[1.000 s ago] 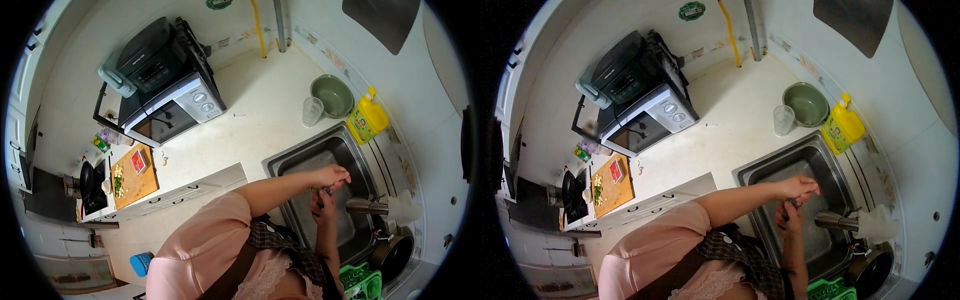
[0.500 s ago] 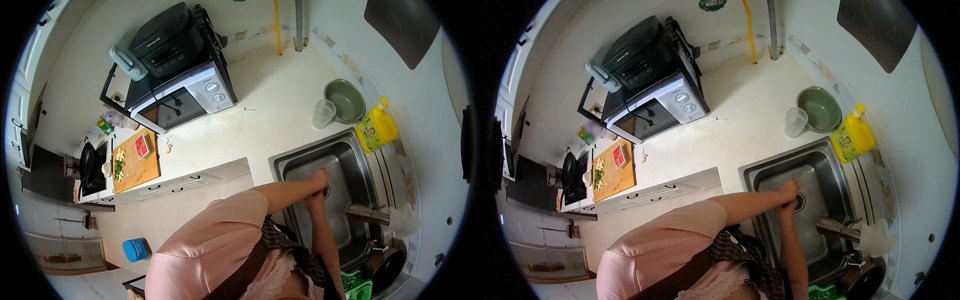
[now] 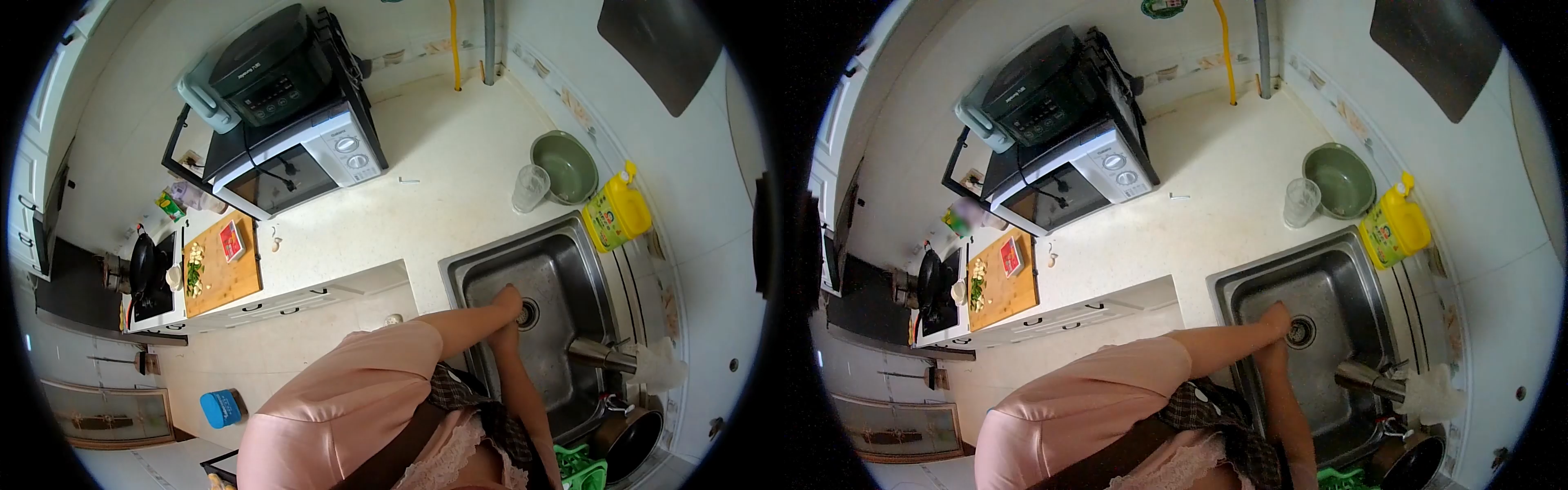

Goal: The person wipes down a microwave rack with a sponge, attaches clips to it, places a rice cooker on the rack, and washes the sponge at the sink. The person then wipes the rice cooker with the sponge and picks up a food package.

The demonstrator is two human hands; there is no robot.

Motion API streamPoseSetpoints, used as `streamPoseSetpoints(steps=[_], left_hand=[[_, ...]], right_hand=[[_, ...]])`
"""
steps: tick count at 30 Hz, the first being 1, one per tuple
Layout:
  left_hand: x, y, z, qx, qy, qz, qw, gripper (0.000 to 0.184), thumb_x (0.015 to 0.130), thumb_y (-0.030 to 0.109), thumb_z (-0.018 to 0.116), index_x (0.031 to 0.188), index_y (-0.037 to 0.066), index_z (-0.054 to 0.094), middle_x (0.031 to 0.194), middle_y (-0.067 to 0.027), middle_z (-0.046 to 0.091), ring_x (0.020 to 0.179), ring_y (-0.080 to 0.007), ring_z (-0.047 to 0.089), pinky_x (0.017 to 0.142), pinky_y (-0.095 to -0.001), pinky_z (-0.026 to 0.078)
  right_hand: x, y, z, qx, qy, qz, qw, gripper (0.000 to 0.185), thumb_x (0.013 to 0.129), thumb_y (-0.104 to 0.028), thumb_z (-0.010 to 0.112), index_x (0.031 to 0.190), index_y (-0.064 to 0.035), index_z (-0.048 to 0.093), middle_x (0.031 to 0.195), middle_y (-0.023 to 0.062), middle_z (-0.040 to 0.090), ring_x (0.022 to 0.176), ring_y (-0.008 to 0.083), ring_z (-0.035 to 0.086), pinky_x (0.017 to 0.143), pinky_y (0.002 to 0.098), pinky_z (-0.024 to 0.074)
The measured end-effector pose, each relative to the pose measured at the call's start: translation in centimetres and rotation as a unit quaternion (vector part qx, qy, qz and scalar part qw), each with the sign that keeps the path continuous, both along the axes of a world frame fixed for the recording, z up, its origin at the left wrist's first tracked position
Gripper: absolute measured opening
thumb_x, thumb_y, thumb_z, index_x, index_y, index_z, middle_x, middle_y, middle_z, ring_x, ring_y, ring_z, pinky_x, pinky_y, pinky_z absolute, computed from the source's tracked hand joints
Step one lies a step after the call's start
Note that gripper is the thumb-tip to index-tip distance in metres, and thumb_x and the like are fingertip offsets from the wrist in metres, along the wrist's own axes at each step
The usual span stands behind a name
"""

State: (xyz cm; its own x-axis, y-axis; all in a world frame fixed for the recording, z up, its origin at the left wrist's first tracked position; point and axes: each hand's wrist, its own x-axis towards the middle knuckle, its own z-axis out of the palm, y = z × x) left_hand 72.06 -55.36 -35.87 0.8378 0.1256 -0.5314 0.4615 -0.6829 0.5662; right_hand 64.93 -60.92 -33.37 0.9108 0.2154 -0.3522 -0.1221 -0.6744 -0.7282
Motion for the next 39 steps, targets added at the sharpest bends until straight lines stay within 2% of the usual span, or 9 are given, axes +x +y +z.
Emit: streamPoseSetpoints(steps=[4,12,15,21,28,32,35,36,39], left_hand=[[-0.9,-0.1,-1.1,-0.009,-0.046,-0.095,0.994,0.036,0.08,0.011,0.052,0.109,-0.009,0.051,0.096,-0.0256,0.059,0.088,-0.0373,0.059,0.078,-0.043,0.047],[-1.5,3.7,5.0,-0.093,-0.051,-0.104,0.989,0.033,0.081,0.008,0.049,0.113,0.0,0.052,0.107,-0.0215,0.057,0.098,-0.0359,0.055,0.083,-0.0444,0.044],[-2.2,5.0,6.8,-0.139,0.027,-0.059,0.988,0.042,0.079,0.002,0.051,0.12,0.0,0.048,0.111,-0.0208,0.055,0.102,-0.0351,0.054,0.088,-0.0428,0.043],[-3.8,8.5,4.2,-0.128,-0.266,-0.12,0.948,0.035,0.076,-0.003,0.053,0.111,-0.001,0.056,0.107,-0.019,0.059,0.094,-0.0307,0.059,0.083,-0.038,0.048],[-4.7,14.9,12.0,-0.266,-0.143,-0.155,0.941,0.024,0.074,0.011,0.068,0.095,0.002,0.062,0.088,-0.0102,0.063,0.081,-0.02,0.059,0.07,-0.0314,0.047],[-5.3,17.2,15.8,-0.529,-0.03,-0.208,0.822,0.042,0.075,0.031,0.072,0.103,0.002,0.06,0.099,-0.0113,0.061,0.093,-0.0214,0.058,0.083,-0.033,0.045],[-5.5,19.2,13.0,-0.352,-0.176,-0.142,0.908,0.053,0.067,0.035,0.076,0.103,-0.001,0.058,0.089,-0.0113,0.063,0.083,-0.0212,0.06,0.074,-0.0296,0.047],[-6.5,20.5,15.1,-0.295,-0.116,-0.157,0.935,0.072,0.074,0.044,0.069,0.12,-0.006,0.044,0.117,-0.024,0.051,0.11,-0.0317,0.05,0.094,-0.0371,0.039],[-7.0,24.3,12.2,-0.212,-0.253,-0.019,0.944,0.078,0.073,0.044,0.07,0.122,-0.009,0.04,0.114,-0.0236,0.052,0.108,-0.0289,0.052,0.092,-0.0353,0.041]], right_hand=[[-0.6,-0.7,-3.8,0.132,-0.161,0.002,0.978,0.049,0.079,-0.027,0.062,0.119,-0.0024,0.048,0.111,0.0191,0.056,0.104,0.0351,0.053,0.082,0.0379,0.0437],[-2.3,-2.8,-0.3,0.091,0.014,-0.21,0.973,0.045,0.079,-0.032,0.065,0.1,0.0035,0.046,0.086,0.0156,0.058,0.075,0.0268,0.059,0.064,0.0355,0.0469],[-2.7,-2.6,0.5,0.164,0.053,-0.201,0.964,0.049,0.078,-0.035,0.066,0.1,0.0046,0.047,0.084,0.014,0.056,0.076,0.0262,0.058,0.066,0.0348,0.0464],[-3.8,0.3,3.7,0.123,0.01,-0.16,0.979,0.047,0.08,-0.035,0.063,0.101,0.0044,0.048,0.092,0.0162,0.056,0.079,0.0239,0.054,0.069,0.0337,0.0436],[-3.1,0.4,5.4,0.071,-0.005,-0.095,0.993,0.043,0.079,-0.027,0.063,0.101,0.007,0.049,0.091,0.0121,0.055,0.08,0.0241,0.053,0.068,0.0348,0.0424],[-2.8,2.9,11.5,0.505,0.132,-0.223,0.823,0.02,0.082,-0.017,0.058,0.093,-0.0004,0.06,0.084,0.0065,0.055,0.075,0.0094,0.048,0.061,0.0258,0.0385],[-1.9,4.3,9.3,0.211,-0.011,-0.085,0.974,0.026,0.081,-0.017,0.061,0.098,0.0019,0.059,0.085,0.0036,0.055,0.076,0.009,0.049,0.061,0.0237,0.0394],[-2.1,7.1,10.8,0.184,-0.033,-0.103,0.977,0.027,0.08,-0.016,0.064,0.098,0.0037,0.058,0.081,0.002,0.056,0.073,0.0093,0.05,0.062,0.0227,0.0405],[-1.8,13.8,10.8,0.224,-0.193,0.051,0.954,0.03,0.081,-0.018,0.064,0.102,0.002,0.057,0.092,0.005,0.059,0.084,0.0139,0.054,0.075,0.0252,0.0415]])
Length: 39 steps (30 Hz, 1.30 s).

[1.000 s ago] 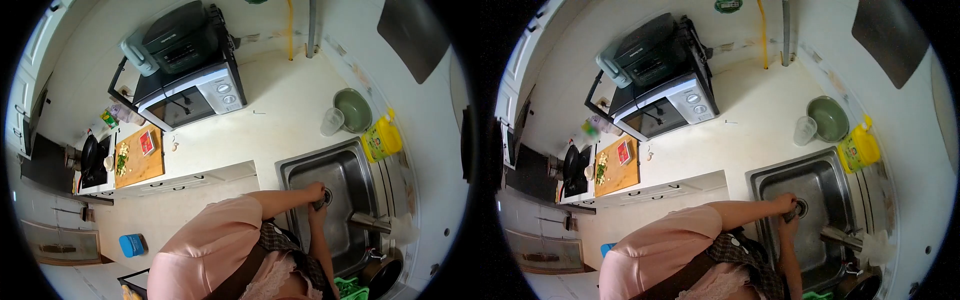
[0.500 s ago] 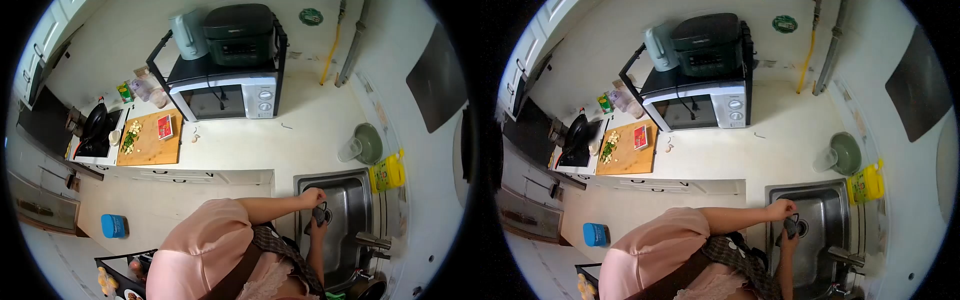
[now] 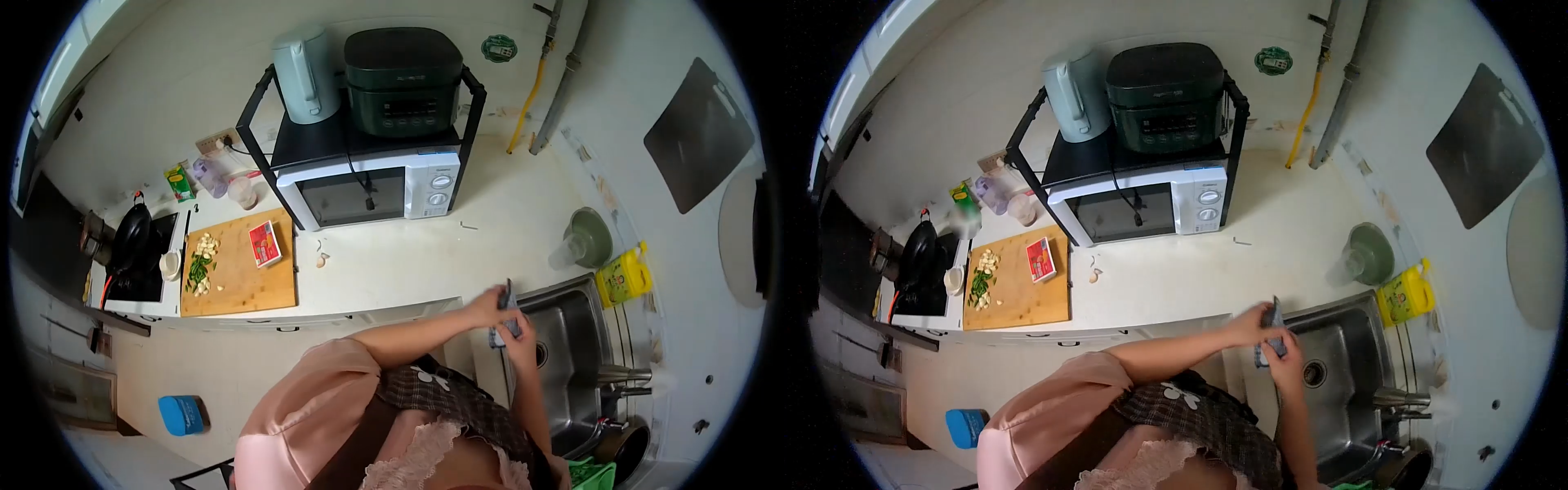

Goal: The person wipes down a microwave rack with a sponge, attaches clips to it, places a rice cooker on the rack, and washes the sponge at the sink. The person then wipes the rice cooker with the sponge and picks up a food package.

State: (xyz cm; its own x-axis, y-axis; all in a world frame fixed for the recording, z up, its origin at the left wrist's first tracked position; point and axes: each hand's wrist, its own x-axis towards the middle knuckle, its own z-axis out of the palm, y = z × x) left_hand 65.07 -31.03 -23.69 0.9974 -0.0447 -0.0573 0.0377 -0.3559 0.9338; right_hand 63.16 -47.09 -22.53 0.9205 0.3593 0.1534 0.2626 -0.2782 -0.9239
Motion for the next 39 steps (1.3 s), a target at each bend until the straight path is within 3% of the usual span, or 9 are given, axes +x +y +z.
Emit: streamPoseSetpoints(steps=[4,7,11,16,24,27,31,36,39], left_hand=[[-0.4,7.8,2.9,-0.276,0.072,0.008,0.958,0.054,0.083,0.029,0.065,0.122,0.001,0.041,0.101,-0.0101,0.055,0.091,-0.0156,0.055,0.073,-0.0276,0.049],[-1.5,13.0,5.4,-0.275,0.093,0.025,0.957,0.046,0.085,0.026,0.062,0.122,0.008,0.043,0.093,-0.0039,0.053,0.079,-0.0113,0.056,0.059,-0.0239,0.048],[-1.0,19.8,6.1,-0.069,-0.043,0.061,0.995,0.036,0.082,0.021,0.064,0.112,0.005,0.053,0.096,-0.0067,0.057,0.081,-0.0139,0.059,0.065,-0.0245,0.048],[1.8,28.2,17.9,0.047,-0.387,0.234,0.891,0.015,0.083,0.007,0.057,0.097,0.001,0.059,0.081,-0.0065,0.059,0.068,-0.0102,0.054,0.06,-0.0228,0.043],[1.1,28.9,24.3,-0.164,-0.183,0.129,0.961,0.042,0.086,0.015,0.06,0.12,-0.004,0.046,0.107,-0.0093,0.059,0.097,-0.0126,0.055,0.085,-0.0253,0.043],[1.6,28.0,23.7,-0.244,-0.259,0.177,0.918,0.035,0.087,0.005,0.055,0.12,-0.005,0.045,0.107,-0.0097,0.059,0.096,-0.0115,0.054,0.083,-0.0232,0.043],[2.6,27.2,26.4,-0.252,-0.341,0.172,0.889,0.036,0.088,0.003,0.052,0.121,-0.004,0.043,0.111,-0.0107,0.056,0.098,-0.012,0.054,0.084,-0.0235,0.043],[3.3,25.8,30.6,-0.164,-0.395,0.108,0.897,0.035,0.089,0.009,0.052,0.122,-0.002,0.046,0.113,-0.0117,0.056,0.104,-0.0175,0.053,0.089,-0.0294,0.041],[6.4,29.8,31.0,0.293,-0.525,0.219,0.769,0.023,0.082,0.017,0.057,0.099,0.002,0.061,0.103,-0.0134,0.061,0.105,-0.0322,0.052,0.09,-0.0409,0.039]], right_hand=[[1.1,5.3,5.2,0.053,0.09,-0.055,0.993,0.033,0.085,-0.02,0.059,0.108,0.0039,0.056,0.1,0.0076,0.058,0.092,0.0158,0.053,0.081,0.0267,0.0406],[3.6,8.6,7.4,0.297,0.188,-0.129,0.927,0.026,0.091,-0.021,0.049,0.095,0.0037,0.057,0.096,0.0063,0.058,0.085,0.0141,0.053,0.077,0.0271,0.0421],[6.8,12.4,10.3,0.213,0.034,-0.081,0.973,0.033,0.092,-0.025,0.049,0.106,0.0035,0.056,0.094,0.005,0.059,0.085,0.0116,0.052,0.078,0.0245,0.041],[8.9,21.0,18.8,0.193,-0.178,-0.122,0.957,0.024,0.09,-0.02,0.052,0.096,0.0026,0.058,0.08,0.0025,0.058,0.075,0.0073,0.048,0.068,0.0222,0.0412],[11.8,28.2,21.6,0.361,-0.016,0.053,0.931,0.03,0.09,-0.023,0.055,0.103,0.0044,0.055,0.091,0.0035,0.059,0.084,0.008,0.051,0.076,0.0216,0.0409],[12.1,28.9,22.6,0.213,-0.109,0.056,0.969,0.034,0.089,-0.024,0.056,0.109,0.0039,0.052,0.1,0.0059,0.057,0.092,0.0094,0.051,0.082,0.0224,0.0401],[12.2,29.2,26.7,0.022,-0.579,0.005,0.815,0.062,0.073,-0.011,0.068,0.127,-0.003,0.04,0.12,0.0183,0.052,0.108,0.0303,0.053,0.09,0.0326,0.0423],[16.7,30.0,30.8,0.106,-0.494,0.172,0.845,0.075,0.065,0.003,0.065,0.134,-0.0083,0.037,0.121,0.0151,0.054,0.106,0.0311,0.054,0.089,0.0345,0.0442],[21.6,30.4,34.2,-0.03,-0.582,0.076,0.809,0.071,0.069,0.002,0.062,0.134,-0.009,0.036,0.127,0.0137,0.049,0.117,0.0288,0.046,0.098,0.0348,0.0359]])
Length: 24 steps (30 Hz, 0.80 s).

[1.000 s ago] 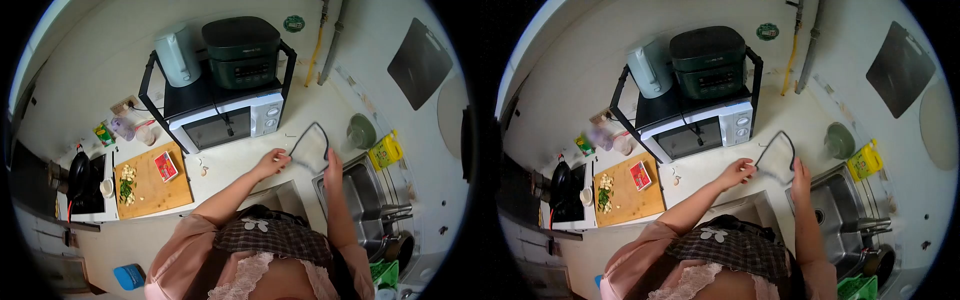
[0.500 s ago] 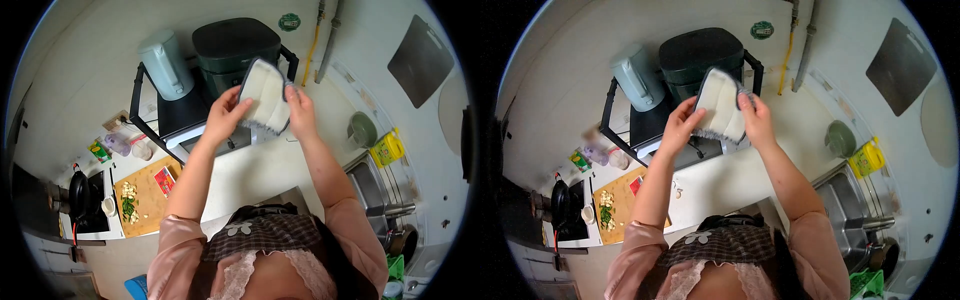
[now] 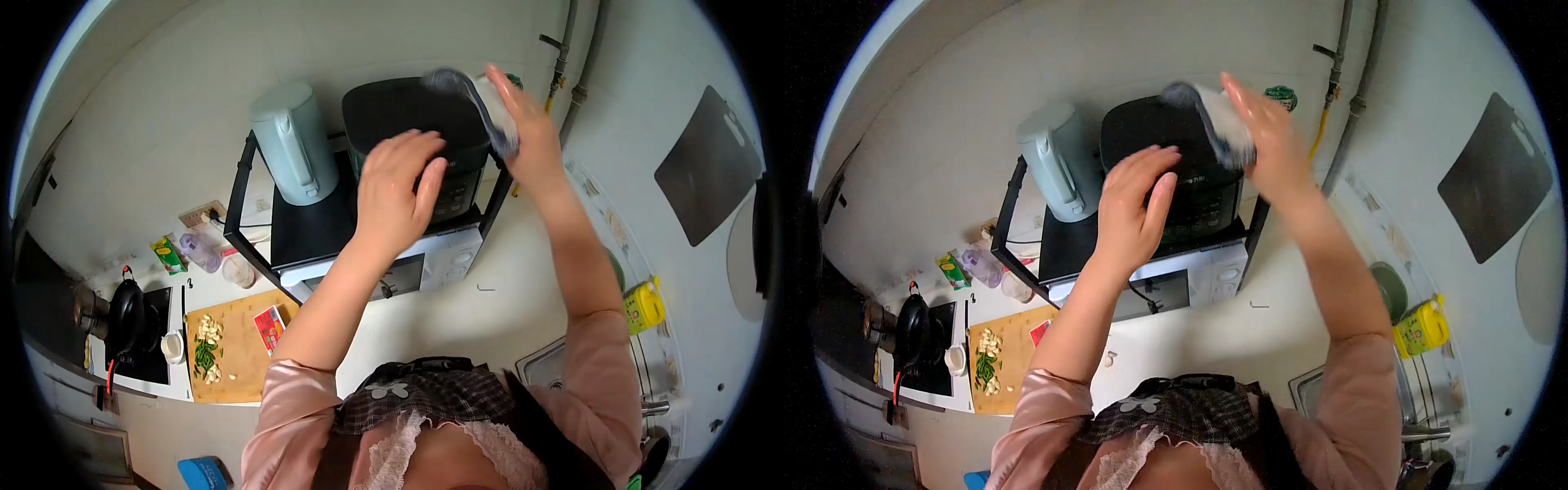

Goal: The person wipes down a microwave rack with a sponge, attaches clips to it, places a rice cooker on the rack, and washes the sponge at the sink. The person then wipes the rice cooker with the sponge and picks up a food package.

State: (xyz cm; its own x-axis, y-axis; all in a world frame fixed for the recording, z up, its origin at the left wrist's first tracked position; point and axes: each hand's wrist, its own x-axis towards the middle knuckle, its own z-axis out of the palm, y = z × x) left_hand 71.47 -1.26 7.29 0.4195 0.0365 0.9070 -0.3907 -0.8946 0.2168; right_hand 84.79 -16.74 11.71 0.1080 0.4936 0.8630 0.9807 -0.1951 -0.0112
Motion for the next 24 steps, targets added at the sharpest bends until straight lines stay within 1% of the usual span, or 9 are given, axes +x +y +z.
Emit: streamPoseSetpoints(steps=[2,4,5,8,12,14,19,23,24], left_hand=[[1.6,1.1,-1.7,0.04,0.019,0.114,0.992,0.022,0.081,0.015,0.058,0.1,0.004,0.061,0.108,-0.0107,0.06,0.107,-0.0294,0.052,0.093,-0.0412,0.035],[2.6,2.0,-3.0,0.074,0.018,0.145,0.987,0.023,0.08,0.015,0.06,0.102,0.007,0.061,0.109,-0.0092,0.059,0.107,-0.0272,0.052,0.094,-0.0412,0.034],[2.8,2.3,-3.5,0.073,0.006,0.141,0.987,0.024,0.079,0.015,0.061,0.101,0.008,0.062,0.109,-0.0075,0.059,0.106,-0.0253,0.052,0.093,-0.0397,0.034],[3.2,2.6,-4.0,0.059,-0.008,0.14,0.988,0.025,0.077,0.015,0.062,0.101,0.009,0.062,0.107,-0.0067,0.058,0.104,-0.0244,0.052,0.09,-0.0383,0.034],[3.8,3.0,-4.7,0.058,-0.024,0.13,0.989,0.026,0.076,0.017,0.064,0.102,0.011,0.061,0.103,-0.006,0.055,0.101,-0.0233,0.052,0.085,-0.0368,0.035],[4.1,3.1,-4.9,0.054,-0.043,0.122,0.99,0.027,0.074,0.015,0.065,0.1,0.011,0.062,0.101,-0.0052,0.057,0.098,-0.0219,0.053,0.085,-0.0365,0.034],[4.9,3.2,-5.2,0.046,-0.069,0.112,0.99,0.027,0.072,0.016,0.066,0.098,0.012,0.063,0.099,-0.0041,0.058,0.097,-0.0207,0.054,0.084,-0.0346,0.033],[4.9,3.3,-5.3,0.036,-0.082,0.11,0.99,0.026,0.071,0.016,0.066,0.096,0.012,0.064,0.097,-0.0036,0.059,0.096,-0.0199,0.054,0.083,-0.0339,0.033],[5.0,3.5,-5.4,0.04,-0.087,0.108,0.99,0.026,0.071,0.016,0.066,0.096,0.012,0.064,0.097,-0.0036,0.059,0.096,-0.0196,0.054,0.083,-0.0338,0.033]], right_hand=[[3.7,1.2,0.6,-0.049,-0.034,-0.044,0.997,0.067,0.073,-0.002,0.061,0.135,-0.0063,0.035,0.132,0.0147,0.044,0.124,0.0272,0.041,0.104,0.0342,0.0293],[6.6,3.4,-0.7,-0.197,0.099,0.058,0.974,0.06,0.08,-0.011,0.06,0.134,-0.0077,0.035,0.138,0.015,0.037,0.129,0.0263,0.033,0.105,0.0342,0.0259],[6.9,4.2,-1.0,-0.274,0.278,0.047,0.919,0.056,0.088,-0.03,0.054,0.136,-0.0082,0.034,0.141,0.0176,0.03,0.132,0.029,0.025,0.106,0.0354,0.0234],[4.6,6.4,-0.9,-0.348,0.239,-0.07,0.904,0.066,0.089,-0.051,0.039,0.138,-0.0066,0.029,0.141,0.0226,0.027,0.134,0.0363,0.016,0.108,0.0395,0.0137],[6.9,6.7,-1.6,-0.344,0.206,0.009,0.916,0.067,0.089,-0.053,0.039,0.134,-0.004,0.035,0.138,0.0227,0.033,0.132,0.0347,0.022,0.107,0.0397,0.0186],[8.9,6.5,-0.5,-0.353,0.318,0.043,0.879,0.069,0.087,-0.055,0.039,0.129,-0.0002,0.04,0.133,0.022,0.039,0.127,0.0328,0.031,0.104,0.038,0.0243],[12.1,11.8,1.2,-0.343,0.251,-0.136,0.895,0.083,0.081,-0.064,0.038,0.126,0.0062,0.041,0.125,0.026,0.046,0.116,0.0361,0.044,0.098,0.0392,0.034],[12.5,19.6,1.6,-0.399,0.296,-0.184,0.848,0.072,0.082,-0.062,0.036,0.135,-0.0118,0.037,0.135,0.0211,0.037,0.126,0.0359,0.035,0.103,0.0413,0.0282],[11.9,20.9,1.0,-0.395,0.233,-0.154,0.875,0.072,0.082,-0.062,0.036,0.134,-0.0118,0.037,0.134,0.0206,0.039,0.125,0.0357,0.036,0.102,0.0414,0.0285]])
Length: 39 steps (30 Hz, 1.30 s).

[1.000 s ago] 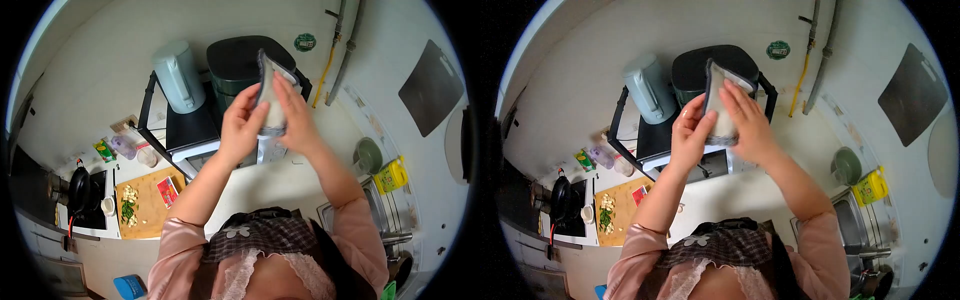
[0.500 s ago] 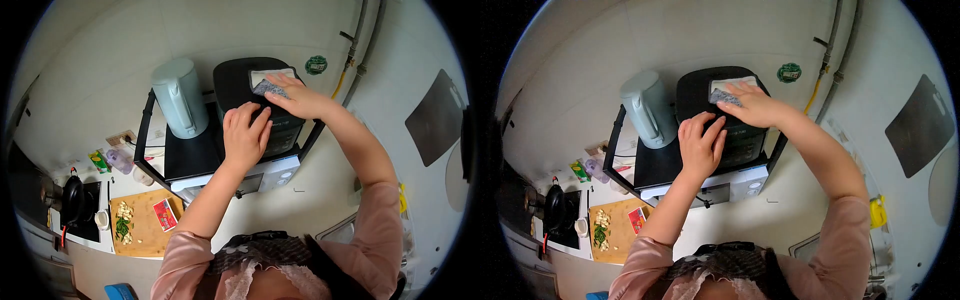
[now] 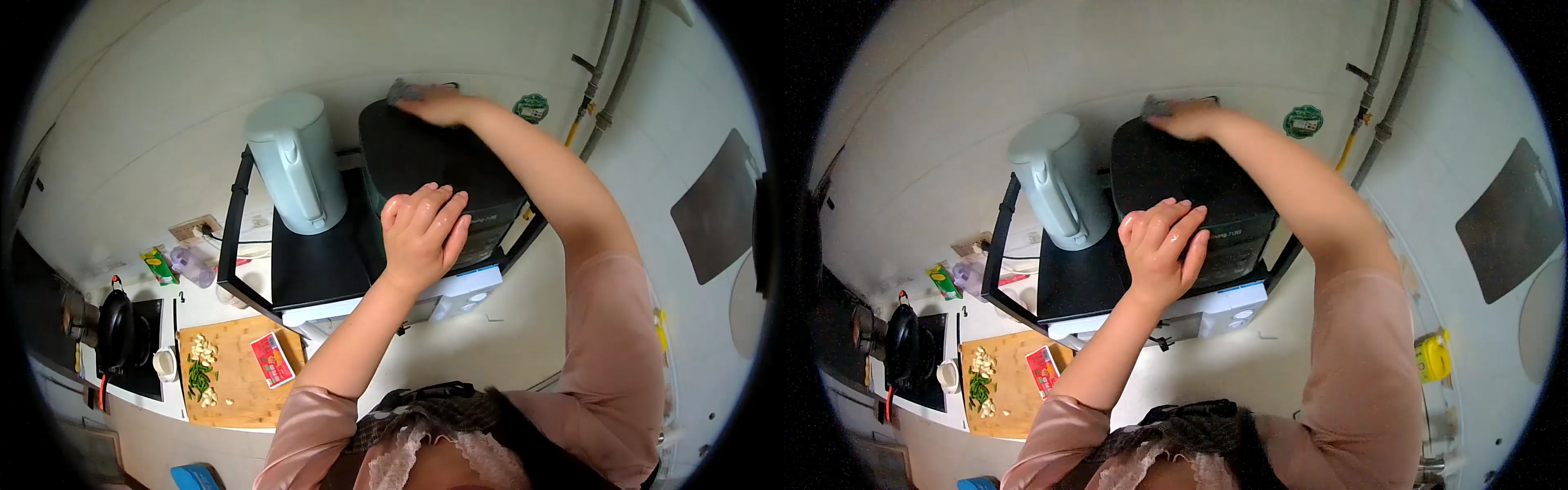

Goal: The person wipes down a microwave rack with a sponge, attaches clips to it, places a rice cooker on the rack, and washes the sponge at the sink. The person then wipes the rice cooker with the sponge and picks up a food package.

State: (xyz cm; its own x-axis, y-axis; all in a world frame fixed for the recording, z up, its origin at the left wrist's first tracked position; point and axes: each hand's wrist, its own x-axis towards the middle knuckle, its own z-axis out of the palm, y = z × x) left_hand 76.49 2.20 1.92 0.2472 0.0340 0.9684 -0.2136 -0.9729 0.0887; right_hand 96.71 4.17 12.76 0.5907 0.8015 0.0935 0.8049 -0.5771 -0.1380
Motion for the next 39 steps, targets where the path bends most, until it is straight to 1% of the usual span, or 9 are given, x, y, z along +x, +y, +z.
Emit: streamPoseSetpoints(steps=[5,9,13,17,23,26,29,31,39], left_hand=[[-0.1,0.1,-0.1,0.012,-0.001,0.011,1.0,0.028,0.071,0.018,0.067,0.099,0.013,0.062,0.099,-0.0029,0.058,0.097,-0.0192,0.053,0.084,-0.0341,0.032],[-0.3,0.0,-0.5,0.01,0.014,0.027,0.999,0.028,0.073,0.021,0.066,0.099,0.013,0.062,0.1,-0.0028,0.057,0.097,-0.0196,0.052,0.084,-0.0347,0.031],[-0.2,0.0,-0.2,0.01,0.007,-0.009,1.0,0.026,0.073,0.019,0.066,0.099,0.013,0.062,0.099,-0.0029,0.057,0.096,-0.0193,0.053,0.083,-0.0343,0.033],[0.1,-0.3,-0.2,0.006,-0.013,-0.002,1.0,0.025,0.073,0.017,0.065,0.098,0.012,0.062,0.099,-0.0033,0.058,0.095,-0.0196,0.054,0.082,-0.0338,0.034],[0.0,-0.2,-0.1,0.013,-0.021,0.008,1.0,0.023,0.072,0.017,0.066,0.094,0.011,0.063,0.097,-0.0039,0.058,0.093,-0.0196,0.054,0.082,-0.0332,0.034],[-0.2,-0.4,-0.1,0.016,-0.004,0.018,1.0,0.024,0.072,0.016,0.065,0.095,0.011,0.063,0.097,-0.004,0.058,0.093,-0.0201,0.055,0.082,-0.0335,0.035],[0.0,-0.3,0.0,0.018,-0.011,0.0,1.0,0.024,0.073,0.015,0.065,0.097,0.011,0.063,0.098,-0.0042,0.058,0.093,-0.0206,0.054,0.082,-0.034,0.035],[0.1,-0.4,-0.3,0.013,-0.014,-0.006,1.0,0.024,0.074,0.015,0.064,0.097,0.01,0.063,0.098,-0.0044,0.058,0.094,-0.0213,0.054,0.082,-0.0345,0.035],[0.3,-0.7,-0.2,0.012,-0.034,0.007,0.999,0.022,0.074,0.015,0.064,0.096,0.01,0.063,0.097,-0.0052,0.059,0.093,-0.0216,0.054,0.082,-0.035,0.034]], right_hand=[[-6.0,-1.4,-1.2,0.035,-0.028,0.272,0.961,0.069,0.085,-0.057,0.038,0.134,-0.0097,0.036,0.135,0.0259,0.035,0.128,0.0383,0.028,0.106,0.0402,0.0235],[-8.0,-8.2,-0.8,0.004,0.112,0.341,0.933,0.055,0.091,-0.043,0.034,0.134,-0.0086,0.038,0.14,0.0132,0.033,0.134,0.0287,0.018,0.11,0.0379,0.0104],[-7.0,-14.3,-0.8,0.07,0.113,0.202,0.97,0.046,0.092,-0.036,0.041,0.122,-0.0018,0.048,0.124,0.0156,0.047,0.118,0.0244,0.042,0.102,0.0332,0.0283],[-2.1,-15.0,-0.3,0.137,0.14,0.074,0.978,0.038,0.088,-0.035,0.049,0.106,-0.0024,0.058,0.102,0.0205,0.061,0.095,0.0331,0.058,0.084,0.0365,0.0444],[-6.0,-11.8,-1.5,0.182,-0.135,0.202,0.953,0.029,0.079,-0.02,0.062,0.104,-0.0051,0.061,0.112,0.0132,0.059,0.107,0.0308,0.052,0.088,0.0375,0.0389],[-7.9,-13.2,-1.8,0.168,-0.073,0.308,0.934,0.033,0.07,-0.006,0.065,0.102,-0.0107,0.063,0.114,0.0044,0.06,0.111,0.0238,0.051,0.094,0.0349,0.032],[-1.6,-13.9,-3.1,0.225,-0.064,0.24,0.942,0.033,0.072,-0.01,0.064,0.105,-0.0129,0.064,0.102,0.0129,0.063,0.094,0.0297,0.059,0.081,0.0386,0.0443],[0.1,-14.6,-1.3,0.159,-0.02,0.061,0.985,0.032,0.076,-0.014,0.06,0.108,-0.0153,0.062,0.1,0.0151,0.062,0.092,0.0329,0.059,0.08,0.0402,0.0461],[-5.2,-9.8,-1.9,0.153,-0.166,0.2,0.953,0.036,0.074,-0.006,0.061,0.109,-0.014,0.061,0.102,0.017,0.062,0.094,0.0348,0.058,0.086,0.0371,0.045]])
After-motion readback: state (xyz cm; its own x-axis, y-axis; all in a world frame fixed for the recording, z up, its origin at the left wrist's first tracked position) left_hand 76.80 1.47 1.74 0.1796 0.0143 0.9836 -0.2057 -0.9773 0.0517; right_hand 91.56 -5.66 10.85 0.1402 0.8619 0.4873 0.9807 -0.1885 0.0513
